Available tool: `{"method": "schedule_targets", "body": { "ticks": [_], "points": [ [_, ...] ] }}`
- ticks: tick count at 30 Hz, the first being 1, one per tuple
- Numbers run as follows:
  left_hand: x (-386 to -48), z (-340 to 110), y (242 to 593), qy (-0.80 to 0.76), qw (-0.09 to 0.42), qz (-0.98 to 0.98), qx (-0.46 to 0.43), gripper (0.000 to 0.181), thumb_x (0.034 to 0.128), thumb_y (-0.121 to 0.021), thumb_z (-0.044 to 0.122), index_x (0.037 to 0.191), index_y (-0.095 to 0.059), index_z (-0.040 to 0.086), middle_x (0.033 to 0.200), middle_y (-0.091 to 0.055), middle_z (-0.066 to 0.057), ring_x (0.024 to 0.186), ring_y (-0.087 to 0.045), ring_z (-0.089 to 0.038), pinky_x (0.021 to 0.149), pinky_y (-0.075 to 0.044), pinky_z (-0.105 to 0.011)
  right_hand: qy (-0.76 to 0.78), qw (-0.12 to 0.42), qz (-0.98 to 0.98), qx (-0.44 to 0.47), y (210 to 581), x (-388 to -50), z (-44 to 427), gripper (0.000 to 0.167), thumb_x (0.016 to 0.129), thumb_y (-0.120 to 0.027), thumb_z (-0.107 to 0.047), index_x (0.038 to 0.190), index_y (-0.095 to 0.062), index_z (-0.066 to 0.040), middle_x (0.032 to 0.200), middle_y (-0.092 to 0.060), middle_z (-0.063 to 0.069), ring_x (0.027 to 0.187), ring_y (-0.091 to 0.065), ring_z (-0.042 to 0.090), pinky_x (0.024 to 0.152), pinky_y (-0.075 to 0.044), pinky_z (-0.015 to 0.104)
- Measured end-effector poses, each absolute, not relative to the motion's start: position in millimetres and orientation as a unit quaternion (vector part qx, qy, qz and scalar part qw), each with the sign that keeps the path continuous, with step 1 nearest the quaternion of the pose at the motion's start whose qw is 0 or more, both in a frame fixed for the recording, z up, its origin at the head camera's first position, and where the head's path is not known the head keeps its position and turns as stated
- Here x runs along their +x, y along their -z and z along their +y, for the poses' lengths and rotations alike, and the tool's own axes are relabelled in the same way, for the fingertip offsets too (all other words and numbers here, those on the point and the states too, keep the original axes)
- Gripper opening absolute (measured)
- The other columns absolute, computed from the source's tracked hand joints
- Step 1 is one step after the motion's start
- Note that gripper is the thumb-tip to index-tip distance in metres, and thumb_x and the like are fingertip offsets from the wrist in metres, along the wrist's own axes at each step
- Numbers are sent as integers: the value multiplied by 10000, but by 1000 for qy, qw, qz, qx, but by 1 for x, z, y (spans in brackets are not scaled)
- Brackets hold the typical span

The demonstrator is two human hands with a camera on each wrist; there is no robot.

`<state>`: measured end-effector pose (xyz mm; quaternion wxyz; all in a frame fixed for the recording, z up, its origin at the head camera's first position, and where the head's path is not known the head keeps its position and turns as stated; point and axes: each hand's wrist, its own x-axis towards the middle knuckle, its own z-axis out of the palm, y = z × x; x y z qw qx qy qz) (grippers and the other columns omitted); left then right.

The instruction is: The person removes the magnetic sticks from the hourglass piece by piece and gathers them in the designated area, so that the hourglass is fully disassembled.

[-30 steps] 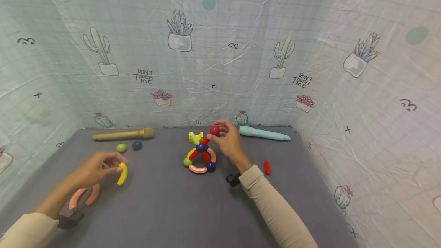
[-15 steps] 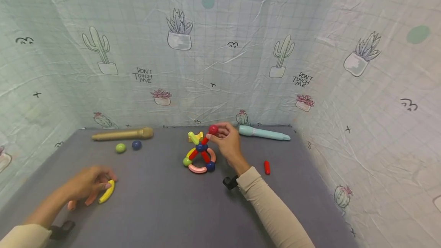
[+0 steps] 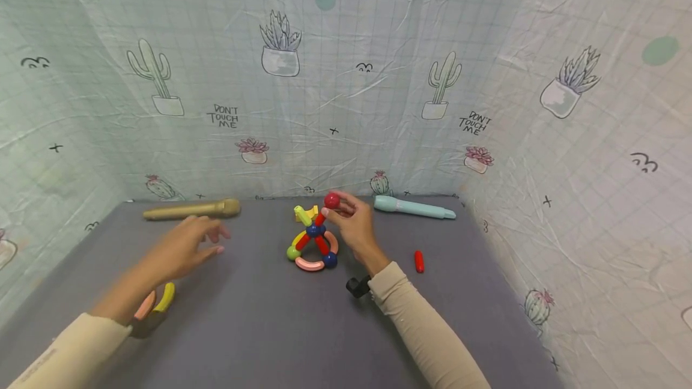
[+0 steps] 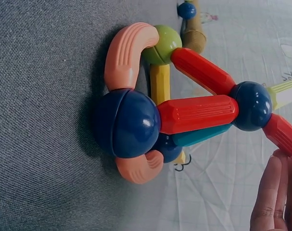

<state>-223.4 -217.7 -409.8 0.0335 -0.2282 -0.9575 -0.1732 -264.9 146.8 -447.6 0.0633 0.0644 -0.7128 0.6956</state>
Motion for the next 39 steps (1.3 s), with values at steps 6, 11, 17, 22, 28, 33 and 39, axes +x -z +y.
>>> {"method": "schedule_targets", "body": {
  "ticks": [6, 11, 17, 22, 28, 33, 39],
  "points": [
    [-244, -149, 386, 197, 97, -935, -277, 243, 958, -815, 213, 1188, -745, 177, 1065, -737, -46, 1081, -614, -281, 931, -525, -503, -690, 60, -718, 65, 448, -264, 145, 475, 973, -779, -110, 1425, -641, -142, 1288, -775, 103, 1110, -763, 211, 890, -636, 321],
    [-261, -102, 374, 208, 126, -918, -314, 303, 962, -809, 198, 1254, -731, 181, 1116, -757, -29, 1100, -617, -266, 954, -539, -469, -694, 64, -715, 53, 447, -264, 142, 455, 972, -783, -116, 1360, -553, -60, 1298, -766, 134, 1080, -765, 233, 874, -639, 319],
    [-277, -67, 369, 206, 136, -904, -348, 403, 942, -819, 135, 1328, -711, 175, 1160, -744, -57, 1131, -615, -280, 991, -549, -468, -707, 64, -702, 58, 445, -265, 141, 414, 968, -775, -61, 1320, -559, -35, 1264, -763, 204, 1008, -783, 220, 907, -637, 468],
    [-289, -49, 370, 182, 141, -899, -373, 427, 953, -804, 130, 1362, -705, 203, 1207, -729, -51, 1101, -605, -261, 958, -558, -428, -707, 69, -702, 56, 444, -267, 141, 402, 966, -765, -28, 1334, -601, -35, 1220, -767, 239, 886, -770, 152, 865, -649, 430],
    [-296, -39, 373, 166, 141, -898, -382, 461, 930, -797, 32, 1341, -737, 233, 1183, -712, -73, 1025, -568, -247, 859, -554, -394, -704, 64, -705, 64, 441, -268, 141, 422, 967, -765, -26, 1358, -608, -34, 1188, -773, 240, 896, -769, 141, 895, -635, 488],
    [-300, -37, 375, 158, 155, -894, -389, 460, 912, -797, -9, 1298, -755, 238, 1115, -696, -54, 942, -535, -229, 771, -515, -357, -700, 56, -708, 74, 440, -268, 143, 425, 975, -758, -35, 1373, -612, -63, 1176, -776, 231, 945, -775, 194, 941, -606, 557],
    [-300, -38, 380, 164, 169, -891, -389, 387, 917, -815, 31, 1259, -732, 192, 1131, -700, -51, 994, -571, -242, 847, -547, -363, -701, 53, -707, 76, 442, -269, 143, 441, 975, -758, -36, 1387, -605, -73, 1200, -760, 256, 974, -771, 203, 938, -614, 533]
  ]
}}
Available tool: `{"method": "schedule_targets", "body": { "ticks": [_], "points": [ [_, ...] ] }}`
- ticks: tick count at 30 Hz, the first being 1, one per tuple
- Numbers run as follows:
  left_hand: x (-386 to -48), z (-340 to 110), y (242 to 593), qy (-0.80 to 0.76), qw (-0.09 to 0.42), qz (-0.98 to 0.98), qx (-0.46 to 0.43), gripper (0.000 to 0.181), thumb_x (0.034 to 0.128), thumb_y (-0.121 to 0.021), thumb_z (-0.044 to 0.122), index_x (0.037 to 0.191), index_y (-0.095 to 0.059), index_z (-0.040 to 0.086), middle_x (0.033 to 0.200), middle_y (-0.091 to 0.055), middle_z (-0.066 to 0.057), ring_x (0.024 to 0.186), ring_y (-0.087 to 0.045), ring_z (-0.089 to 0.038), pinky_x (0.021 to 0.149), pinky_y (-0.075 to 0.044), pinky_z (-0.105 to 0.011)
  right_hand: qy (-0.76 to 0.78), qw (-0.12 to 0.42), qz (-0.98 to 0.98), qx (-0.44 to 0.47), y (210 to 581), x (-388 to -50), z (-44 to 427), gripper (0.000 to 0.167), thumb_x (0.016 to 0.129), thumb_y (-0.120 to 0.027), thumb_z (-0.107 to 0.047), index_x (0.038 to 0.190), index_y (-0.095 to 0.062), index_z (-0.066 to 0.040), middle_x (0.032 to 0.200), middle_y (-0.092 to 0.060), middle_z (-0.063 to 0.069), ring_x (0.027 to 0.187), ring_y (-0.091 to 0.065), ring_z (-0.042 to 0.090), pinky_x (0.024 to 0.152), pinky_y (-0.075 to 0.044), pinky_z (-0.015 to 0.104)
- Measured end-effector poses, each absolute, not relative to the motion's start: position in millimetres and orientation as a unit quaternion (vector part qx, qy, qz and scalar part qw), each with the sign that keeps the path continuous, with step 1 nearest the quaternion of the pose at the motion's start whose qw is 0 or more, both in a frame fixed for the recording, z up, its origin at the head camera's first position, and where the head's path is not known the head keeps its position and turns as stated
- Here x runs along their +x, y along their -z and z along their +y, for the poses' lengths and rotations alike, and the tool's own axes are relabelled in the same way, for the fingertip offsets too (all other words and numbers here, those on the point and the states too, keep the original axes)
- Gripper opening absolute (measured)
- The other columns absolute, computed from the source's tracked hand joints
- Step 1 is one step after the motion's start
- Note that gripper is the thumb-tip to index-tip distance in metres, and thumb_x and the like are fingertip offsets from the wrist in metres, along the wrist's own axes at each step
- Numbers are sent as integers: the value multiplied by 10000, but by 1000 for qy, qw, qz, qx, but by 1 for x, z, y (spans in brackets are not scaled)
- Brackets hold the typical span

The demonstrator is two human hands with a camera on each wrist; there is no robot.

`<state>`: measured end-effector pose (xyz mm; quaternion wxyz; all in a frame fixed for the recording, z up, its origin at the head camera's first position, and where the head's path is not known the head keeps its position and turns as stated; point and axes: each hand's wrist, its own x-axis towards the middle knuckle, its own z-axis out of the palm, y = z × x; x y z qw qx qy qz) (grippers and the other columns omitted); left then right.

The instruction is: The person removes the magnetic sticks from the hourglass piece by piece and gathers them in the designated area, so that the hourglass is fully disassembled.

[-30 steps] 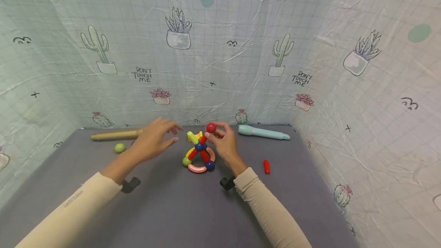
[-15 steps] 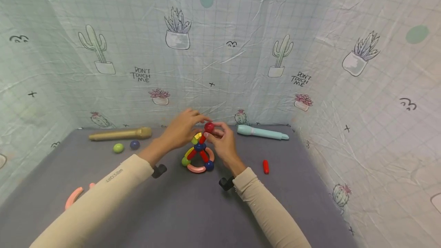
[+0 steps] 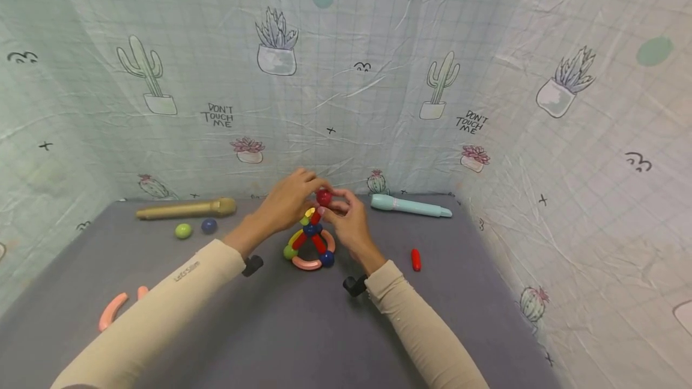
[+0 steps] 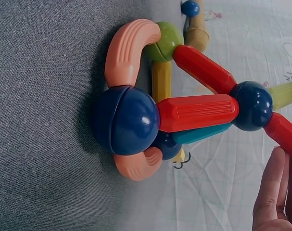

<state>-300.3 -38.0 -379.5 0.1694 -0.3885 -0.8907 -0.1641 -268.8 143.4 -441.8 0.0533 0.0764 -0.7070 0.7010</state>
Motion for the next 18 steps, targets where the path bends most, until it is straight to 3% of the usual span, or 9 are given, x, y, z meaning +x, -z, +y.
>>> {"method": "schedule_targets", "body": {
  "ticks": [5, 11, 18],
  "points": [
    [-297, -49, 386, 195, 170, -897, -359, 360, 934, -830, 143, 1271, -704, 150, 1152, -696, -57, 1104, -616, -253, 949, -576, -402, -700, 57, -707, 83, 442, -267, 143, 431, 975, -757, -33, 1383, -623, -79, 1221, -748, 279, 988, -768, 237, 932, -617, 526],
    [-291, -82, 385, 234, 179, -901, -318, 379, 934, -833, 152, 1287, -694, 146, 1205, -684, -68, 1117, -614, -265, 854, -602, -422, -687, 51, -719, 89, 441, -266, 143, 385, 995, -744, -69, 1363, -642, -118, 1285, -734, 263, 1026, -766, 298, 953, -610, 533],
    [-285, -141, 387, 239, 177, -918, -264, 391, 928, -838, 144, 1288, -687, 118, 1218, -694, -104, 1147, -604, -321, 881, -567, -491, -678, 50, -728, 90, 439, -265, 144, 347, 985, -751, -53, 1320, -677, -108, 1270, -751, 223, 1005, -760, 279, 954, -616, 508]
  ]
}}
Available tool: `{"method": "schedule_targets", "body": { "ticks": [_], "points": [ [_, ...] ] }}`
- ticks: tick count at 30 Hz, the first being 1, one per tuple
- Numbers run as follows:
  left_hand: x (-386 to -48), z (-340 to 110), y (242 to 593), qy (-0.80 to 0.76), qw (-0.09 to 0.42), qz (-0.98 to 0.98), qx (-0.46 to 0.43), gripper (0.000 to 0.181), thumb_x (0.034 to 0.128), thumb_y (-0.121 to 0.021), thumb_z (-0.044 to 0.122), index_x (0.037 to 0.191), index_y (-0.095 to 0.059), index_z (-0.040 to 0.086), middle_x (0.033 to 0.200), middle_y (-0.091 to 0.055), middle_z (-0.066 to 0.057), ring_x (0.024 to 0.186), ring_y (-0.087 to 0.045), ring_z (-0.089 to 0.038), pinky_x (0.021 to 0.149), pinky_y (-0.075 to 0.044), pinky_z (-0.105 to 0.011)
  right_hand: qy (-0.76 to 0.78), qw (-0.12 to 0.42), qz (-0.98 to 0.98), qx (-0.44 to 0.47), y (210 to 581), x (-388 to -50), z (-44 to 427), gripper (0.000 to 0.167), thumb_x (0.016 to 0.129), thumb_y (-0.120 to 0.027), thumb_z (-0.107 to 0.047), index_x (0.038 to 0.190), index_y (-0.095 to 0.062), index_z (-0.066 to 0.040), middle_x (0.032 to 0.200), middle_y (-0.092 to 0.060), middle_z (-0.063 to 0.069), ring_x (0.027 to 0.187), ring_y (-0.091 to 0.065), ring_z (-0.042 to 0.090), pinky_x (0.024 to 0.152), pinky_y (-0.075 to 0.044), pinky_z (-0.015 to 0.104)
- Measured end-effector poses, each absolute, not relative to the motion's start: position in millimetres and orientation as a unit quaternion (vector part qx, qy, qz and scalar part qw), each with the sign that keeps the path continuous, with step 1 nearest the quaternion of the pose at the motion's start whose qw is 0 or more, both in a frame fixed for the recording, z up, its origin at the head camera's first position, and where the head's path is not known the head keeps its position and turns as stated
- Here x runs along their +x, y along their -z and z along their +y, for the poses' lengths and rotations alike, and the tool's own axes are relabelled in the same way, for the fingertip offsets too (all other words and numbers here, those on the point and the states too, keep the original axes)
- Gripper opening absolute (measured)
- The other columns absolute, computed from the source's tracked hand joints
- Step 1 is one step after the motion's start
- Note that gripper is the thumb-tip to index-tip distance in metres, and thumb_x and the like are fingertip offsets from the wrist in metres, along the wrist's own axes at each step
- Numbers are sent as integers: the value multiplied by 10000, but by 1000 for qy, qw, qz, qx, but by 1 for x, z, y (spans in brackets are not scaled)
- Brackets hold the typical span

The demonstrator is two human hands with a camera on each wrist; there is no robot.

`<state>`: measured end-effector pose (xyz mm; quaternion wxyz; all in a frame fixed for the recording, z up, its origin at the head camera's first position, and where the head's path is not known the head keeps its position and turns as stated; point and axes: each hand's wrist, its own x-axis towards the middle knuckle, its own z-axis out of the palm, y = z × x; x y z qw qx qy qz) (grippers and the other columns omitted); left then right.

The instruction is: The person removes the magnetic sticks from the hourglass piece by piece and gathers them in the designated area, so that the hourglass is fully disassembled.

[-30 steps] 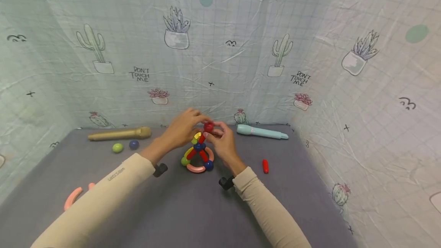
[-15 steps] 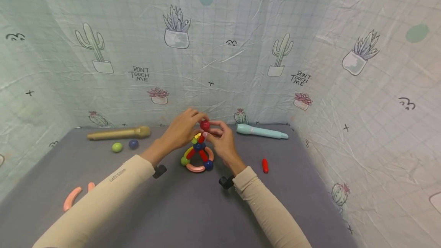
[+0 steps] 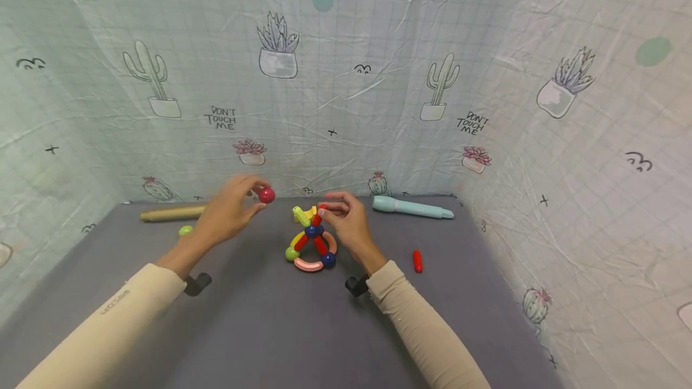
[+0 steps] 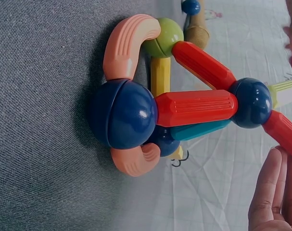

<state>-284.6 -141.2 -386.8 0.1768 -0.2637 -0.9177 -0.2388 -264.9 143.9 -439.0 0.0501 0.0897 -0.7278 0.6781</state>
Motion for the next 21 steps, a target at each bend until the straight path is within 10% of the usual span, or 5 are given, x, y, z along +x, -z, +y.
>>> {"method": "schedule_targets", "body": {
  "ticks": [14, 21],
  "points": [
    [-279, -276, 426, 194, 172, -952, -165, 388, 894, -854, 91, 1240, -683, 52, 1138, -725, -211, 1130, -607, -453, 891, -495, -638, -640, 43, -762, 86, 446, -264, 142, 291, 958, -798, -97, 1238, -729, -134, 1175, -776, 143, 988, -719, 262, 881, -615, 283],
    [-288, -329, 448, 187, 81, -972, -121, 392, 902, -836, 119, 1246, -669, 29, 1092, -745, -242, 1057, -647, -465, 850, -494, -652, -632, 42, -770, 82, 446, -263, 140, 283, 951, -811, -121, 1223, -736, -148, 1155, -783, 113, 1007, -708, 273, 891, -590, 284]
  ]
}}
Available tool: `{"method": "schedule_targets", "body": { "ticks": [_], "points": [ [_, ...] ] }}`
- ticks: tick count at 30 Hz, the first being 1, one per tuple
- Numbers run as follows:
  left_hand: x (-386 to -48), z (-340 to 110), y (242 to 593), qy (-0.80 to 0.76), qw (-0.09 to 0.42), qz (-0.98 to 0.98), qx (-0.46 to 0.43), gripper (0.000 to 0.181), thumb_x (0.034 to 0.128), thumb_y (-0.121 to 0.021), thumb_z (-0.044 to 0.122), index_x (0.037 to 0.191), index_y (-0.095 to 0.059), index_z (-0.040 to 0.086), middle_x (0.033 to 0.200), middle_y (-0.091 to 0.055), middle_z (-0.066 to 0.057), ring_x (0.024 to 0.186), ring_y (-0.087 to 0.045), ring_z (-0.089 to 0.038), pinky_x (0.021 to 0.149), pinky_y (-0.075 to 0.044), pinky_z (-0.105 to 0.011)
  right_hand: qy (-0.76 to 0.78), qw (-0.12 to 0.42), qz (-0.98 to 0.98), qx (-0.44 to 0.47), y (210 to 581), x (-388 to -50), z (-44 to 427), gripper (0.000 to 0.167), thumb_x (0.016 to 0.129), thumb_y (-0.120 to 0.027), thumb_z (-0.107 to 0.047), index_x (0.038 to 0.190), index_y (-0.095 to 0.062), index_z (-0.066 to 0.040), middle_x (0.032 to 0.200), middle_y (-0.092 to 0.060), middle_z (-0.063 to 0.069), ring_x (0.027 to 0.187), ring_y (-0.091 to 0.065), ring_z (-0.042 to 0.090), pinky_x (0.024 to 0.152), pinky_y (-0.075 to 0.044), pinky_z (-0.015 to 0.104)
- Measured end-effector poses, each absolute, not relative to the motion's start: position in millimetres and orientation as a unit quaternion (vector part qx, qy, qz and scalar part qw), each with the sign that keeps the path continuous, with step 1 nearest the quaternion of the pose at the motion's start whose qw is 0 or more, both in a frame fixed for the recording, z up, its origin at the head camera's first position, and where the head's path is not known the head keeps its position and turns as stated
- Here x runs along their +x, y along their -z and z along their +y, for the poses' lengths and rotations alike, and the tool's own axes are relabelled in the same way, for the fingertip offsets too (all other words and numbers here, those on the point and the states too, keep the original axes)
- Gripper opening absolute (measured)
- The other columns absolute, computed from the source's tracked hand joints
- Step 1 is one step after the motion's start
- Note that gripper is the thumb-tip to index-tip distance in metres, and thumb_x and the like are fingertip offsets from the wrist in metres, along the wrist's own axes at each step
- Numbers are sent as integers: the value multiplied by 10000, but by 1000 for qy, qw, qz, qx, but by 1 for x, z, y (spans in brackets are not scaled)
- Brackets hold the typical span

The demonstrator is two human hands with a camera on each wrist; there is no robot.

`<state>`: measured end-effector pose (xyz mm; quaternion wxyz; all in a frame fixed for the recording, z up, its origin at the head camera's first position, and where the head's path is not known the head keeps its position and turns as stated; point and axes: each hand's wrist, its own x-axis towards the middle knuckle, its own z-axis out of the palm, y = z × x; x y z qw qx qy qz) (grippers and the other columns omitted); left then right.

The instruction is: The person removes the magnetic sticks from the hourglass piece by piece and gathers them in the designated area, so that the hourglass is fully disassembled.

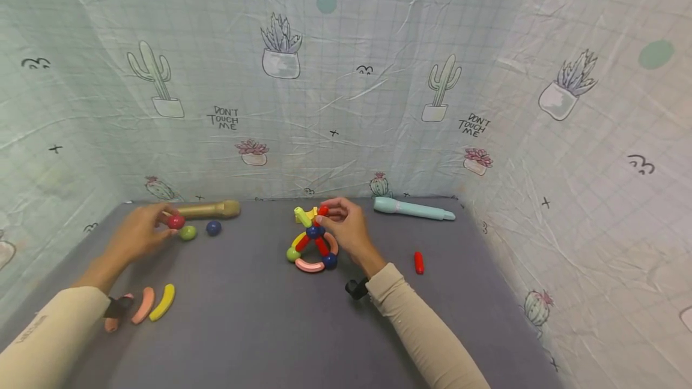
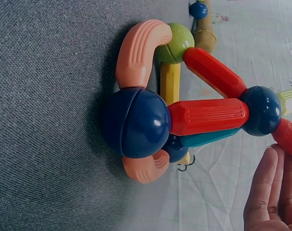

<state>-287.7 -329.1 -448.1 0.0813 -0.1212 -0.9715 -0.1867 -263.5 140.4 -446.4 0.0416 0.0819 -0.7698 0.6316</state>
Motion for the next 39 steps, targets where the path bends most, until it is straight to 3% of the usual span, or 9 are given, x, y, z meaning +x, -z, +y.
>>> {"method": "schedule_targets", "body": {
  "ticks": [5, 12, 15, 20, 26, 33, 39],
  "points": [
    [-293, -348, 455, 164, 28, -981, -101, 379, 900, -837, 134, 1216, -661, 18, 1053, -722, -236, 990, -663, -441, 809, -503, -628, -626, 42, -774, 85, 447, -263, 140, 297, 944, -821, -136, 1230, -741, -142, 1160, -785, 115, 1001, -712, 262, 886, -584, 282],
    [-293, -359, 461, 139, -24, -987, -80, 382, 896, -837, 133, 1196, -649, -9, 971, -724, -194, 903, -682, -388, 760, -517, -584, -629, 29, -771, 97, 450, -263, 139, 309, 946, -815, -117, 1245, -739, -129, 1147, -790, 122, 1030, -726, 346, 887, -601, 296],
    [-294, -360, 464, 141, -30, -987, -74, 386, 906, -827, 144, 1209, -638, -1, 986, -723, -201, 916, -679, -397, 756, -509, -588, -631, 27, -770, 93, 451, -264, 138, 294, 947, -812, -113, 1233, -742, -133, 1131, -794, 103, 1033, -731, 346, 887, -606, 295],
    [-292, -352, 462, 137, 8, -987, -81, 440, 916, -821, 158, 1281, -627, 6, 1128, -682, -286, 1052, -602, -488, 848, -481, -655, -633, 23, -768, 93, 451, -265, 139, 300, 940, -821, -114, 1229, -739, -116, 1132, -790, 126, 1028, -733, 347, 881, -612, 293],
    [-288, -314, 441, 139, 75, -979, -129, 483, 921, -830, 206, 1333, -653, 29, 1189, -681, -299, 1119, -555, -513, 908, -459, -671, -636, 21, -766, 92, 451, -264, 140, 311, 930, -828, -100, 1228, -739, -99, 1144, -783, 162, 1013, -736, 323, 867, -613, 277],
    [-280, -251, 422, 220, 81, -954, -188, 436, 944, -816, 178, 1332, -675, 38, 1204, -718, -254, 1163, -608, -461, 1084, -389, -677, -629, 26, -771, 94, 453, -263, 141, 298, 936, -821, -93, 1222, -740, -101, 1117, -791, 138, 960, -740, 242, 849, -615, 272],
    [-275, -191, 422, 301, 65, -926, -217, 386, 954, -818, 199, 1305, -696, 94, 1186, -747, -165, 1107, -664, -361, 985, -506, -567, -625, 34, -773, 108, 452, -263, 142, 288, 945, -811, -92, 1221, -730, -79, 1132, -783, 172, 992, -740, 322, 853, -610, 259]
  ]
}}
